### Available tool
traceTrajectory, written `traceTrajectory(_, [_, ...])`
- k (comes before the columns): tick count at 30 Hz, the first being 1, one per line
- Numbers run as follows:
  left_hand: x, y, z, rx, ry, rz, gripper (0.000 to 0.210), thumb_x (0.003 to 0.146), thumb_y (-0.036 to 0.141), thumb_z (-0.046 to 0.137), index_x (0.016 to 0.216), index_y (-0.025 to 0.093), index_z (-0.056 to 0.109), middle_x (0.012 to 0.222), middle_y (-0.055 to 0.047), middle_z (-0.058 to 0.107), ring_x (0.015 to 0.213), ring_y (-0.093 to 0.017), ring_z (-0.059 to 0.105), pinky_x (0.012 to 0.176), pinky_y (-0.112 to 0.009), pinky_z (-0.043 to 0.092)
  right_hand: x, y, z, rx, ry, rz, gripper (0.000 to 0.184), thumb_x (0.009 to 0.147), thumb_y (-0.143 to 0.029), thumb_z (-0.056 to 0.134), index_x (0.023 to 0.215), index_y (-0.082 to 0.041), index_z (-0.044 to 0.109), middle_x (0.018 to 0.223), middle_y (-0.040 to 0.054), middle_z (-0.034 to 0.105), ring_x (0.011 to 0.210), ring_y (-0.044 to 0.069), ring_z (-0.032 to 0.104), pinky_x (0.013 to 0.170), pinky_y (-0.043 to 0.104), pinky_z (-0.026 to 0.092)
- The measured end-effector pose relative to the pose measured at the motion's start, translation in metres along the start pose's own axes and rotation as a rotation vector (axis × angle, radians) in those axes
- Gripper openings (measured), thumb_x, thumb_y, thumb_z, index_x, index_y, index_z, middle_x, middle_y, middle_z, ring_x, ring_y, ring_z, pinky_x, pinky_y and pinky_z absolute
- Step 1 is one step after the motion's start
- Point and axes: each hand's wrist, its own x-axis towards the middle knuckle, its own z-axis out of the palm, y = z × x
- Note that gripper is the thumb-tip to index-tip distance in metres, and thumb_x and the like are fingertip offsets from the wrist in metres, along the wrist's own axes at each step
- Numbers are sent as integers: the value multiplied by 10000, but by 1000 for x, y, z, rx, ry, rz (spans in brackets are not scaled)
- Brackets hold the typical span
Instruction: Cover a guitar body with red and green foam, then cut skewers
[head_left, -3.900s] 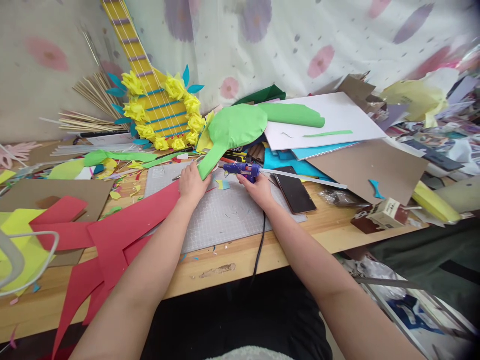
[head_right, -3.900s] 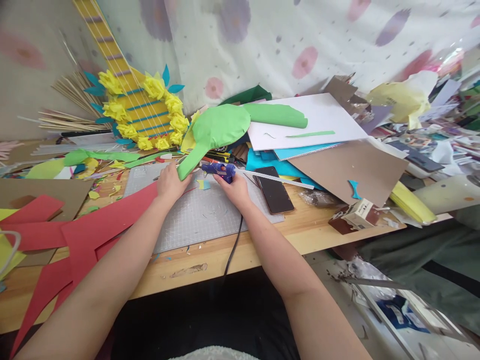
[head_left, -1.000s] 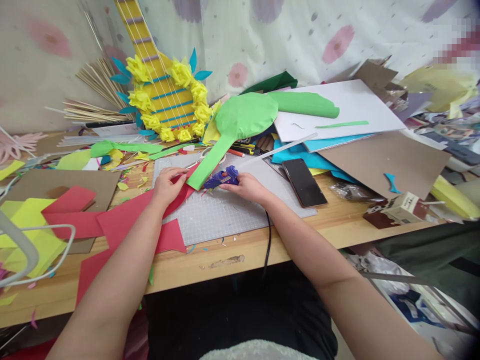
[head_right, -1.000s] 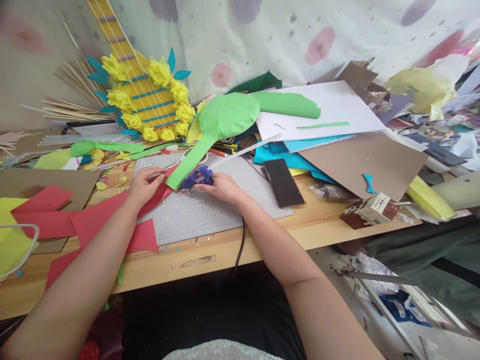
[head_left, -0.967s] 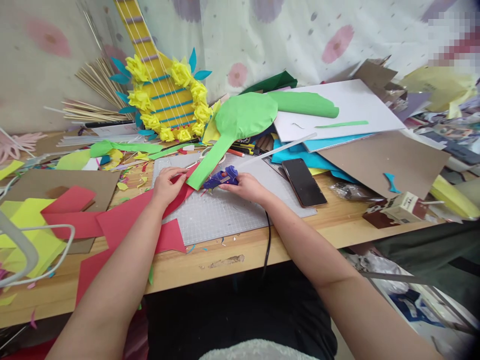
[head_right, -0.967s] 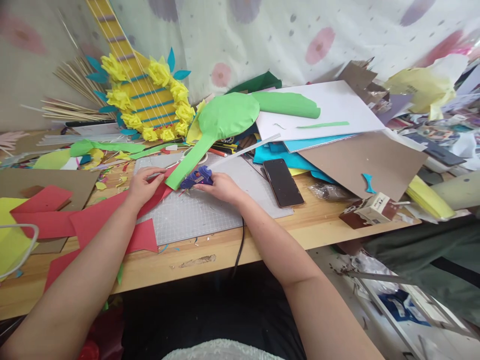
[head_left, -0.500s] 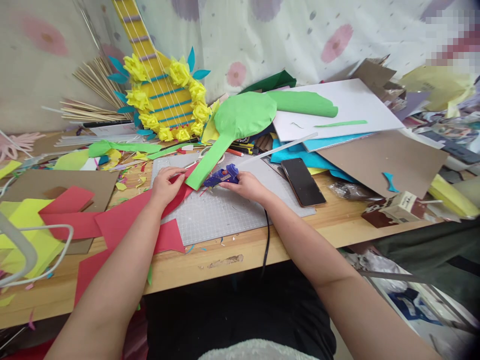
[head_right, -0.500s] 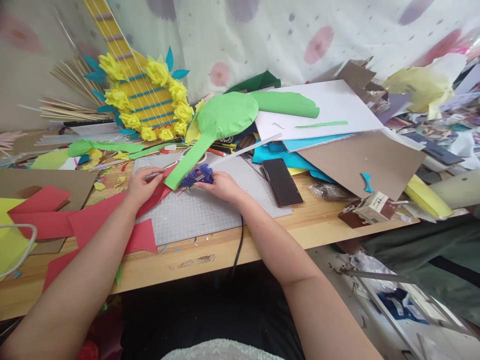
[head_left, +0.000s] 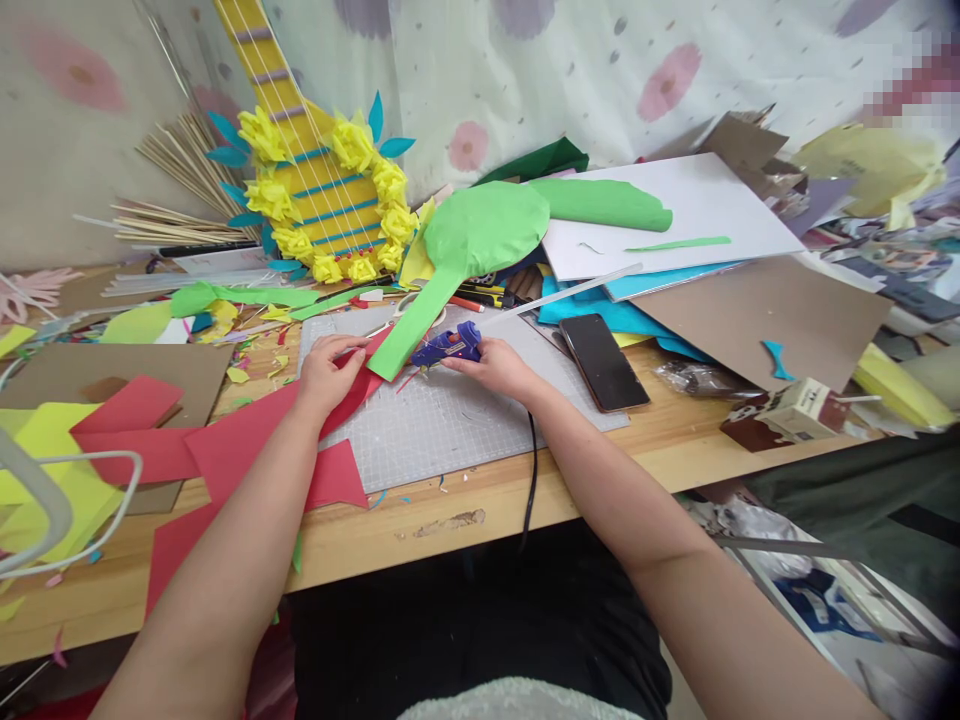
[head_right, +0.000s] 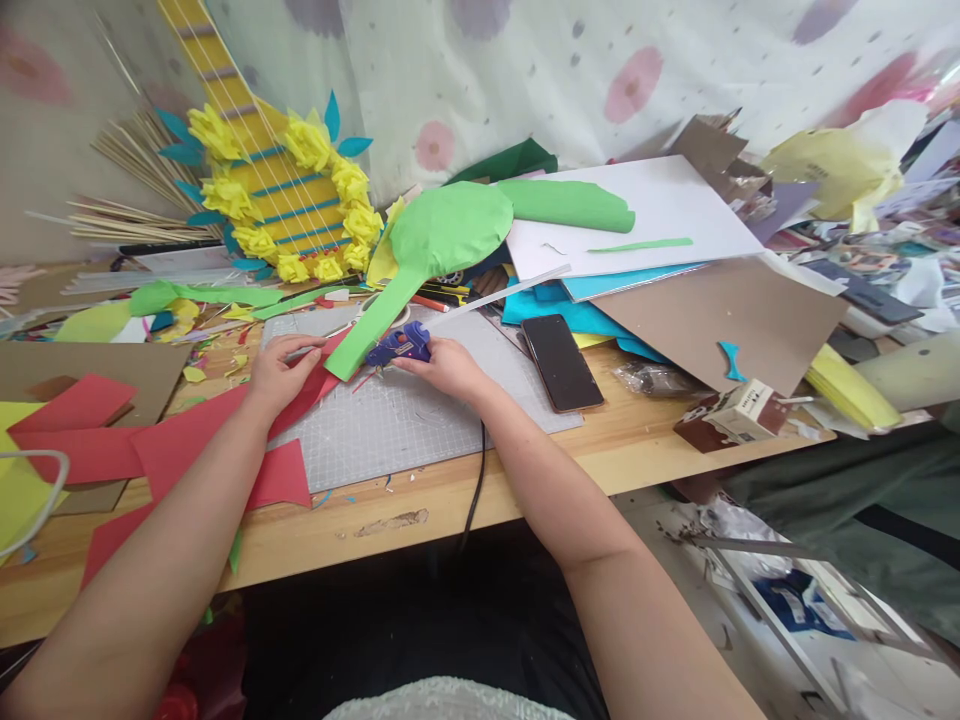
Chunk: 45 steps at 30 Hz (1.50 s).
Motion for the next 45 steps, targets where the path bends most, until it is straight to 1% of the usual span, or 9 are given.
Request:
traceTrajectory(5, [0,-1,0,4,6,-1,250,775,351,521,868,217,710,942,-47,708,961,-197,612,928,-369,466,-1,-3,2,-38,-26,14,436,777,-536,600,988,-163,678,832,73,698,763,207,638,697,309,467])
traceTrajectory(10, [-1,-1,0,1,10,11,253,774,345,521,876,216,713,954,-52,707,961,-199,614,933,-370,462,-2,-4,6,-35,-41,-46,447,782,-531,599,1031,-167,671,902,83,701,814,209,640,731,302,460])
traceTrajectory(16, [0,0,-1,25,9,-14,237,765,340,526,860,232,714,945,-34,711,966,-199,614,937,-364,467,0,-2,2,-69,-8,4,430,769,-556,596,931,-168,684,769,57,682,701,188,615,657,298,459])
traceTrajectory(20, [0,-1,0,29,5,-19,232,765,336,528,860,235,714,945,-30,712,971,-200,613,942,-364,464,1,0,-2,-48,40,9,408,769,-540,605,929,-172,677,767,56,675,705,193,615,661,308,463])
traceTrajectory(25, [0,0,-1,22,-4,-2,235,776,350,529,861,237,716,930,-33,709,961,-198,610,929,-360,465,5,6,-3,-73,72,44,406,757,-563,601,813,-167,670,731,66,651,722,211,613,658,316,459])
traceTrajectory(30, [0,8,-3,8,-58,78,218,793,364,554,880,258,723,940,-28,695,960,-194,593,948,-384,443,6,7,-4,-80,83,76,427,752,-582,588,806,-165,663,690,55,633,672,193,594,624,307,446])
traceTrajectory(34, [0,13,-1,3,-130,147,197,778,351,592,900,272,726,967,-29,677,984,-198,576,966,-400,424,5,6,-4,-86,76,81,441,752,-581,592,846,-158,673,713,64,645,705,204,607,638,310,451])
traceTrajectory(40, [-1,12,2,4,-167,118,213,782,346,586,915,256,726,988,-32,669,989,-190,581,957,-378,438,2,0,1,-53,24,6,421,776,-555,590,925,-170,676,809,69,683,770,210,628,691,314,472])
traceTrajectory(45, [-3,12,1,-28,-174,106,246,789,358,578,933,224,727,1010,-40,666,954,-172,600,927,-339,461,3,-1,0,-67,22,27,412,763,-556,601,889,-171,679,792,67,678,762,217,629,684,323,474])
